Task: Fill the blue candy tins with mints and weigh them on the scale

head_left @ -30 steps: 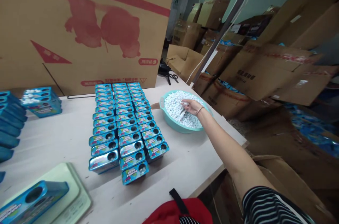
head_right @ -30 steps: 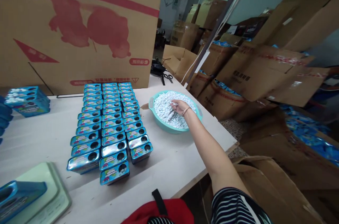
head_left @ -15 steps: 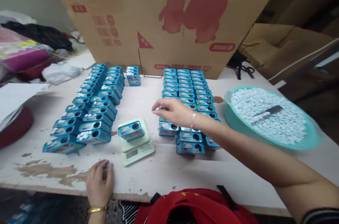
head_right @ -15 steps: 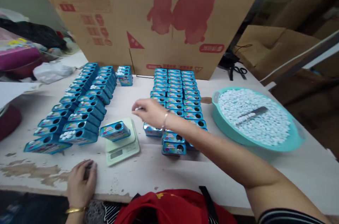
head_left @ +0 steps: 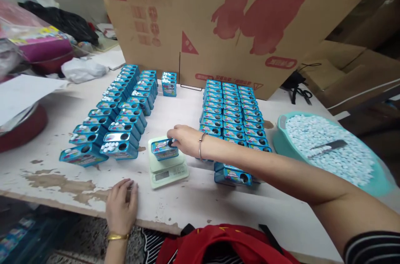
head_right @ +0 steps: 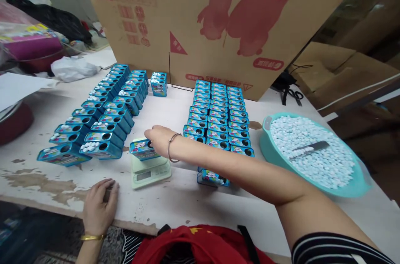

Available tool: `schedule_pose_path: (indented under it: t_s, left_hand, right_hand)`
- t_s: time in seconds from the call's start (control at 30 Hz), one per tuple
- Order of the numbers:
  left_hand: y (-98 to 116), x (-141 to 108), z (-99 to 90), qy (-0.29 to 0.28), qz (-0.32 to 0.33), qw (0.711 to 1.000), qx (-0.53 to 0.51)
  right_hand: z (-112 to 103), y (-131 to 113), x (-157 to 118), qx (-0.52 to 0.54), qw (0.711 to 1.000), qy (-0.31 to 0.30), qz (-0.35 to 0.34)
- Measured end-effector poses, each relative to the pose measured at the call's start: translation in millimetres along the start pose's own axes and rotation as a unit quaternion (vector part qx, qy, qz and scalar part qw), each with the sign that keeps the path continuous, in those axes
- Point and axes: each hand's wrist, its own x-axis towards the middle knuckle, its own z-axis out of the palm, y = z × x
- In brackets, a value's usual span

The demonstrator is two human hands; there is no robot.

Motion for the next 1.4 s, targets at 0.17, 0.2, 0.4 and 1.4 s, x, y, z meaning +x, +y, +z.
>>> schedule_pose_path:
  t_s: [0.17, 0.2, 0.4, 1.4]
  left_hand:
    - [1, -3, 0.9, -0.007, -0.019, 1.0, 0.0]
    - [1, -3, 1.1, -0.007, -0.021, 1.0, 0.001]
    - [1, -3, 3.2, 0.009, -0.007, 1.0, 0.009]
    - [2, -1, 5.7, 0.022, 0.0, 1.0, -0.005]
  right_hand:
    - [-1, 3, 1, 0.033, 0.998, 0.042, -0.015]
    - [0, 6, 1, 0.055, 0.996, 0.063, -0.017]
    - [1, 28, -7, 0.442, 0.887, 0.113, 0.074]
    - [12, 13, -18, 0.226, 0.937, 0.257, -0.073]
